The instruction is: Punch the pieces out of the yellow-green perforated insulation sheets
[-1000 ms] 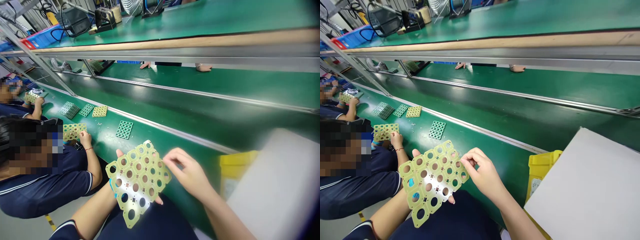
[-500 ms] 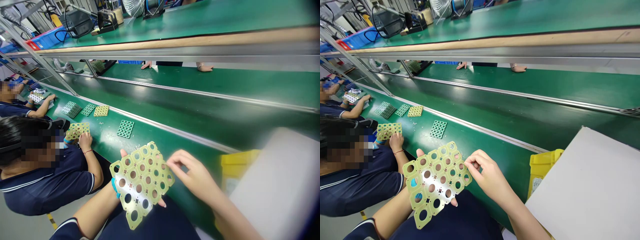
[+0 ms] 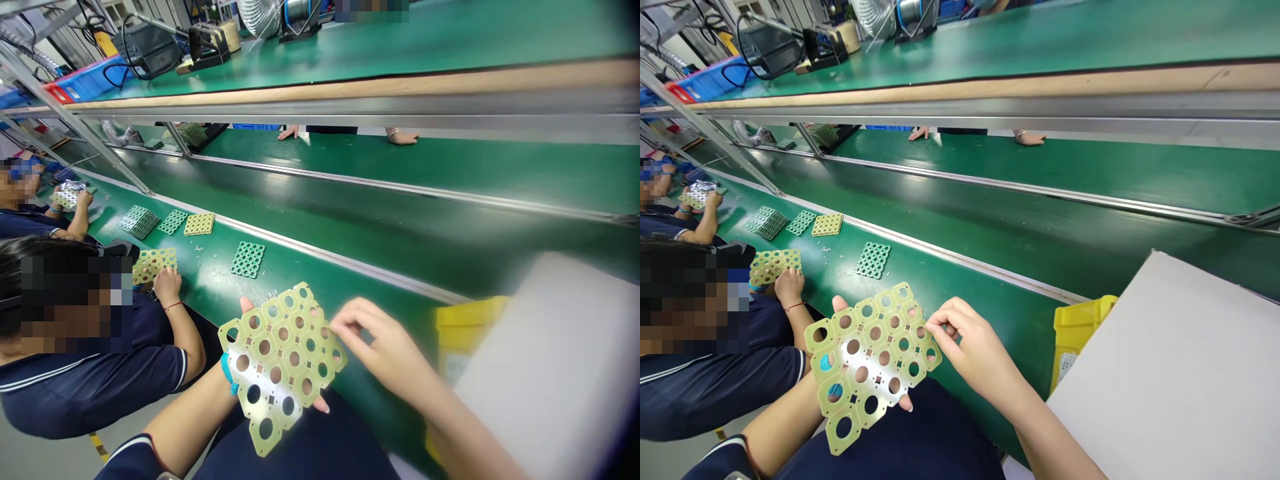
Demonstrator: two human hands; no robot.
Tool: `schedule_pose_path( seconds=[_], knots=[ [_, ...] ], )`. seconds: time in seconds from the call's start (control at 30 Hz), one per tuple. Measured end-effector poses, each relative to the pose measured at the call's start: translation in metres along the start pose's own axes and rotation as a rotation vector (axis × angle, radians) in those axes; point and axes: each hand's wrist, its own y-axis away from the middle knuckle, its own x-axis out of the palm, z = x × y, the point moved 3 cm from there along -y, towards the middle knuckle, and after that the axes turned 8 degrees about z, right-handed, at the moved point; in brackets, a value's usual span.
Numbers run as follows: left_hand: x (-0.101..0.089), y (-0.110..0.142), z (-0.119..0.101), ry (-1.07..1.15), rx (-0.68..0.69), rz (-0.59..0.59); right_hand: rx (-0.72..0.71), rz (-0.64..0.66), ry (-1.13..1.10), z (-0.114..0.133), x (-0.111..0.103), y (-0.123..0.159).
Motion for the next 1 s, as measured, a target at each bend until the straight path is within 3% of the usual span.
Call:
schedule_pose_path(
  seconds=[0.1, 0.27, 0.4, 0.57, 0.83, 1.0],
  knots=[
    [-0.001, -0.002, 0.003, 0.155, -0.07, 0.107, -0.008, -0.006, 0.011, 0.0, 0.0, 0.0],
    [-0.005, -0.004, 0.002, 0.252, 0.024, 0.18, -0.032, -0.016, 0.057, -0.001, 0.0, -0.001],
    [-0.009, -0.001, 0.003, 0.263, 0.0, 0.254, -0.073, -0.037, 0.102, 0.001, 0.0, -0.002],
    [-0.015, 0.0, 0.004, 0.245, 0.016, 0.25, -0.107, -0.045, 0.146, 0.001, 0.001, -0.001],
    [-0.008, -0.002, 0.0, 0.319, 0.063, 0.298, -0.097, -0.031, 0.261, 0.006, 0.002, 0.002],
    [-0.014, -0.001, 0.002, 0.284, -0.006, 0.329, -0.088, -0.086, 0.236, 0.006, 0.005, 0.003]
  ],
)
